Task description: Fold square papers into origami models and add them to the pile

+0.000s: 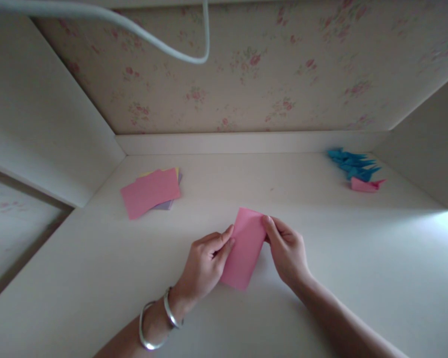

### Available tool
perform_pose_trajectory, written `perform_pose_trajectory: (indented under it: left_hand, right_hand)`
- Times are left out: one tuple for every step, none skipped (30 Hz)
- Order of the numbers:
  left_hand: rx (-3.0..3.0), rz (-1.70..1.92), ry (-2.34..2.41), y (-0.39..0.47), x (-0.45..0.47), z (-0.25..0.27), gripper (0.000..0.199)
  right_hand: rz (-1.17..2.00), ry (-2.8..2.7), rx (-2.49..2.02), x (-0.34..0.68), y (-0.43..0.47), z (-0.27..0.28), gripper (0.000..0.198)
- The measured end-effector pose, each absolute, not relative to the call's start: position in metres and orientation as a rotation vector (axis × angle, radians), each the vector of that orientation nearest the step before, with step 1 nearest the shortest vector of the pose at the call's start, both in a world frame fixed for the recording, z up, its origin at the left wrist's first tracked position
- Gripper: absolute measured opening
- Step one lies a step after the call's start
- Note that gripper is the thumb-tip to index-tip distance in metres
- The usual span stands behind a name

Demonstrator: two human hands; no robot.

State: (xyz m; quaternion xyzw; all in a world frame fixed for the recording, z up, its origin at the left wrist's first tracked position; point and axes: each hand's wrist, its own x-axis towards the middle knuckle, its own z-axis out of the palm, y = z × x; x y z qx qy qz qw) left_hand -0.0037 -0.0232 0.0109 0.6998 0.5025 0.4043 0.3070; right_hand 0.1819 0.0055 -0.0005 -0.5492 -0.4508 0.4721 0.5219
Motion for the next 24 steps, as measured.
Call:
perform_pose_trajectory:
  left_hand:
    - [1.854,1.079,1.329,-0.0233,-0.0037,0.011,0.033]
    - [1.854,1.088,1.331,-0.0235,-0.0038,0.0112,0.033]
    - [1.853,1.093,1.333,-0.0237,-0.0038,0.0116,0.033]
    - [1.853,1.098,1.338,-0.0238,-0.0038,0.012,0.033]
    - [1.854,1.104,1.344,-0.0239,-0.0039,0.0125,0.033]
    - [1.853,1.113,1.353,-0.0239,-0.0039,0.0131,0.033]
    - [1.85,1.126,1.364,-0.0238,-0.0039,0.0137,0.033]
    - [1.846,1.144,1.376,-0.0236,-0.004,0.0142,0.033]
    - [1.84,1.162,1.387,-0.0233,-0.0041,0.0145,0.032]
    - [1.835,1.178,1.398,-0.0229,-0.0041,0.0147,0.031]
    - [1.834,1.188,1.408,-0.0226,-0.0041,0.0146,0.031]
    - [1.838,1.19,1.416,-0.0224,-0.0041,0.0145,0.03]
    - [1.843,1.186,1.421,-0.0223,-0.0041,0.0142,0.03]
    - [1.848,1.177,1.425,-0.0223,-0.0041,0.0139,0.03]
    - [1.855,1.168,1.424,-0.0225,-0.004,0.0136,0.03]
    - [1.86,1.162,1.421,-0.0228,-0.004,0.0134,0.031]
    - [1.862,1.159,1.417,-0.023,-0.004,0.0133,0.031]
    - [1.862,1.162,1.412,-0.0231,-0.0041,0.0133,0.031]
    - [1.859,1.169,1.41,-0.0231,-0.0042,0.0135,0.031]
    - [1.851,1.175,1.412,-0.023,-0.0042,0.0138,0.031]
    - [1.839,1.18,1.416,-0.0226,-0.0043,0.0142,0.031]
    - [1.824,1.185,1.422,-0.0223,-0.0044,0.0145,0.03]
    - [1.81,1.187,1.431,-0.0219,-0.0044,0.0148,0.03]
    - [1.797,1.189,1.441,-0.0217,-0.0045,0.015,0.03]
  right_hand:
    - [1.146,-1.076,-1.308,0.1817,0.0057,-0.0006,0.037]
    - [1.162,-1.07,-1.298,0.1812,0.0058,-0.0007,0.038]
    - [1.18,-1.061,-1.287,0.1807,0.0059,-0.0006,0.038]
    - [1.205,-1.048,-1.269,0.1801,0.0059,-0.0003,0.038]
    - [1.241,-1.033,-1.242,0.1795,0.0057,0.0,0.038]
    - [1.291,-1.019,-1.205,0.1788,0.0054,0.0005,0.038]
    - [1.348,-1.007,-1.165,0.1782,0.005,0.0011,0.039]
    - [1.403,-1.004,-1.132,0.1777,0.0045,0.0016,0.04]
    - [1.445,-1.011,-1.112,0.1774,0.0039,0.0022,0.04]
    - [1.465,-1.026,-1.108,0.1772,0.0032,0.0027,0.041]
    - [1.464,-1.047,-1.118,0.1772,0.0026,0.0031,0.042]
    - [1.445,-1.07,-1.138,0.1773,0.002,0.0034,0.042]
    - [1.415,-1.091,-1.159,0.1775,0.0015,0.0037,0.042]
    - [1.389,-1.11,-1.174,0.1778,0.0012,0.0039,0.043]
    - [1.369,-1.125,-1.184,0.178,0.001,0.0042,0.043]
    - [1.358,-1.135,-1.189,0.1782,0.001,0.0045,0.044]
    - [1.357,-1.138,-1.19,0.1782,0.0012,0.0048,0.044]
    - [1.365,-1.133,-1.187,0.1781,0.0015,0.0052,0.044]
    - [1.382,-1.123,-1.181,0.1779,0.0019,0.0056,0.044]
    - [1.409,-1.108,-1.173,0.1776,0.0021,0.006,0.044]
    - [1.443,-1.094,-1.162,0.1773,0.0022,0.0064,0.045]
    - [1.482,-1.087,-1.151,0.1771,0.0022,0.0068,0.045]
    - [1.521,-1.088,-1.144,0.1769,0.0019,0.007,0.046]
    - [1.552,-1.1,-1.141,0.1768,0.0016,0.0071,0.047]
